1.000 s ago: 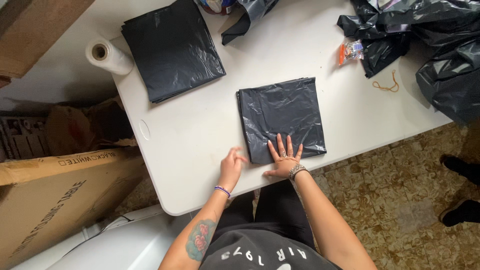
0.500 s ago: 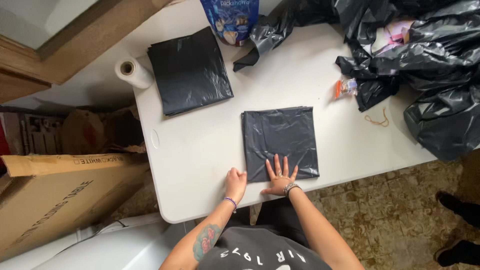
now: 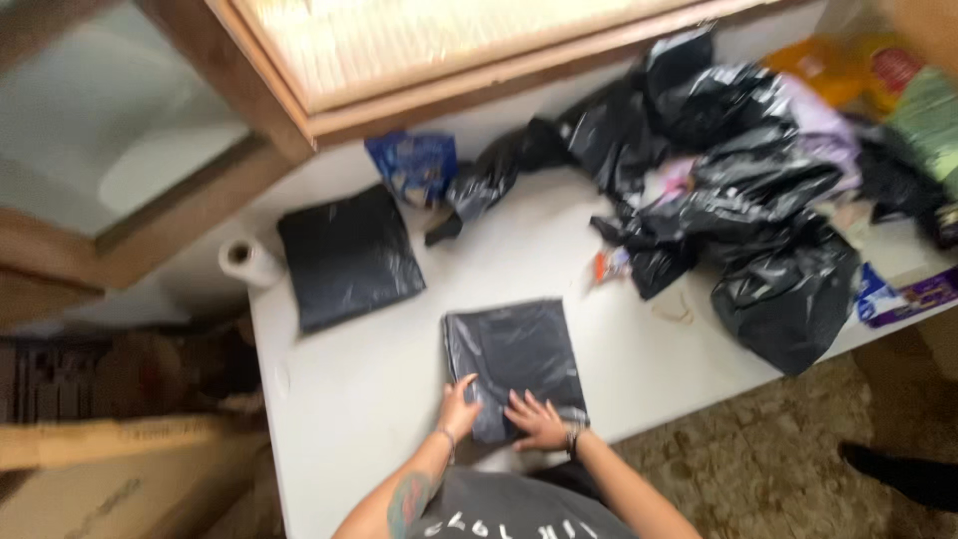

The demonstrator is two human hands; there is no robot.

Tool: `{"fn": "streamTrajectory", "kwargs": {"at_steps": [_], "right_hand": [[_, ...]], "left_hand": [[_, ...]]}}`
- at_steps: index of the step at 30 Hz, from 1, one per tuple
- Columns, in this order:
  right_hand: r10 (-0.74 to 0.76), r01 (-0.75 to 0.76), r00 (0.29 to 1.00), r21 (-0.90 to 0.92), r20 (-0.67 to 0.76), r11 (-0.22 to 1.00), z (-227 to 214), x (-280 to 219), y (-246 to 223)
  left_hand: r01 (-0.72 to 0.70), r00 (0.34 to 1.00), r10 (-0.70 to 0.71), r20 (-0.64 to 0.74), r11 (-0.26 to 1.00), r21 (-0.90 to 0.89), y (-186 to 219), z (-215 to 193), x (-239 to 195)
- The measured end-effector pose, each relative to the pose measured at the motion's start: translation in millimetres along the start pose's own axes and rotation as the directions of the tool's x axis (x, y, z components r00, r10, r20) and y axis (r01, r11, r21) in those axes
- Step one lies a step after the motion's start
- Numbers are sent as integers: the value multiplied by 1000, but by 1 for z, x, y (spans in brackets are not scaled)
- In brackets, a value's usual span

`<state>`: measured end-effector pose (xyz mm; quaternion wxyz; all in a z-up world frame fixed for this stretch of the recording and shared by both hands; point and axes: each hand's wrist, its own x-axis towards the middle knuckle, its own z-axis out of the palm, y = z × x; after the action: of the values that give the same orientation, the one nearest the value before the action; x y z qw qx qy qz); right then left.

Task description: The person folds several black trash bags by flattening them on a table, folding them in halves or thirds, and then stacking the folded bags.

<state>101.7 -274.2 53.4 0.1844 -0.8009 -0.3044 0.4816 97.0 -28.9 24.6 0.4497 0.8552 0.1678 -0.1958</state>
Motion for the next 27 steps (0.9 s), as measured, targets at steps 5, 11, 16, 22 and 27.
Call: {"fn": "streamTrajectory", "kwargs": {"at_steps": [5, 11, 16, 22, 27], "right_hand": [[45, 136, 945, 513, -325, 848, -6, -24, 12], [358, -186, 796, 366, -488, 912, 2, -77, 75], [427, -327, 734, 276, -528, 904, 87, -72, 197], [663, 119, 504, 805, -554, 582, 113, -64, 201], [718, -262, 510, 710, -473, 653, 113, -88, 213]], "left_hand": [[-393, 904, 384, 185, 920, 10, 78, -18, 20], [-804, 595, 795, 117, 590, 79, 178, -154, 13], [-755, 609, 768, -200, 638, 150, 117, -276, 91], [-278, 884, 200, -422, 951, -132, 4, -350, 131], [-72, 831, -148, -537, 927, -368, -105, -308, 186]]}}
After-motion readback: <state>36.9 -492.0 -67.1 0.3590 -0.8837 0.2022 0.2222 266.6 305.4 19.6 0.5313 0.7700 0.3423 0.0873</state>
